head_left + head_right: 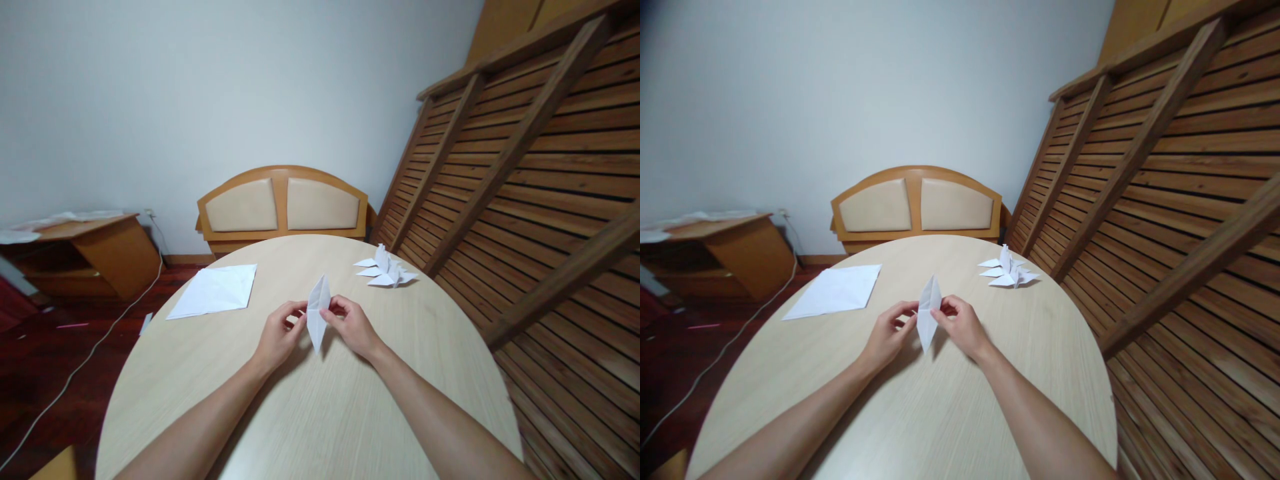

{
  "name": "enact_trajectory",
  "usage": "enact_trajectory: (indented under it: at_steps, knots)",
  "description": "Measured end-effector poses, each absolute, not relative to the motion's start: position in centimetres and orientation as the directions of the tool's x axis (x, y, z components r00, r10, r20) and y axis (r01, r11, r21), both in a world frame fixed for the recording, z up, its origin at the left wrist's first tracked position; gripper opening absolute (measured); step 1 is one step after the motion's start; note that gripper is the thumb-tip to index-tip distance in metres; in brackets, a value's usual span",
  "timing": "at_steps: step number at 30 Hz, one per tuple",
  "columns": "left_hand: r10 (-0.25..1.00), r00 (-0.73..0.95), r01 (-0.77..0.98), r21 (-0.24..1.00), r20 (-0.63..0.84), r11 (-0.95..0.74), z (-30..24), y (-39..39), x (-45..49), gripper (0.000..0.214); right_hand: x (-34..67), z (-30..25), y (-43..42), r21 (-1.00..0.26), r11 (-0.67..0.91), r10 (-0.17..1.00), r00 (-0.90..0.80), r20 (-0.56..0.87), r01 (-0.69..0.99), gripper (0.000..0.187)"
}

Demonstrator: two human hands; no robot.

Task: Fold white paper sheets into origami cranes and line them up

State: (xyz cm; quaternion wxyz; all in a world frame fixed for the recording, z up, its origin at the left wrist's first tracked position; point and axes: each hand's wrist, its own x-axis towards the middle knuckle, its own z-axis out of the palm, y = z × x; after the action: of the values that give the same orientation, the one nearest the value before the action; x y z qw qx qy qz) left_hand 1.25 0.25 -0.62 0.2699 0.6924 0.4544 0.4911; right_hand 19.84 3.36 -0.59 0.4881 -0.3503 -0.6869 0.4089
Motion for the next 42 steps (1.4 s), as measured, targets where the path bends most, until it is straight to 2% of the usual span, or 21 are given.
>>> enact_trajectory:
  at_steps: [5,10,14,26,36,42]
  knots:
    - [0.912,0.045,0.324,0.858,0.407,-0.399,-1.0,0.6,1.2,0.026,20.0,-0.4,3.3,-0.881,0.461,0.868,-0.261,0.423,0.104,0.021]
    - [0.925,0.087,0.309,0.872,0.371,-0.379,-1.2,0.6,1.3,0.024,20.5,-0.3,3.8,-0.851,0.521,0.853,-0.082,0.516,0.065,0.031]
    - [0.932,0.079,0.299,0.884,0.353,-0.36,-1.2,0.6,1.4,0.023,20.8,-0.5,4.1,-0.818,0.565,0.822,0.01,0.569,0.106,0.03]
    - [0.945,-0.008,0.246,0.917,0.326,-0.314,-1.6,1.1,1.3,0.025,20.9,-0.8,4.4,-0.817,0.56,0.825,0.008,0.566,0.137,0.024]
    - [0.948,0.014,0.228,0.922,0.318,-0.313,-1.8,1.3,1.1,0.023,20.7,-0.5,4.1,-0.811,0.569,0.819,-0.013,0.573,0.135,0.02]
    - [0.96,0.06,0.157,0.948,0.272,-0.279,-1.9,1.3,1.3,0.026,20.6,-0.6,4.1,-0.815,0.571,0.82,-0.029,0.571,0.097,0.023]
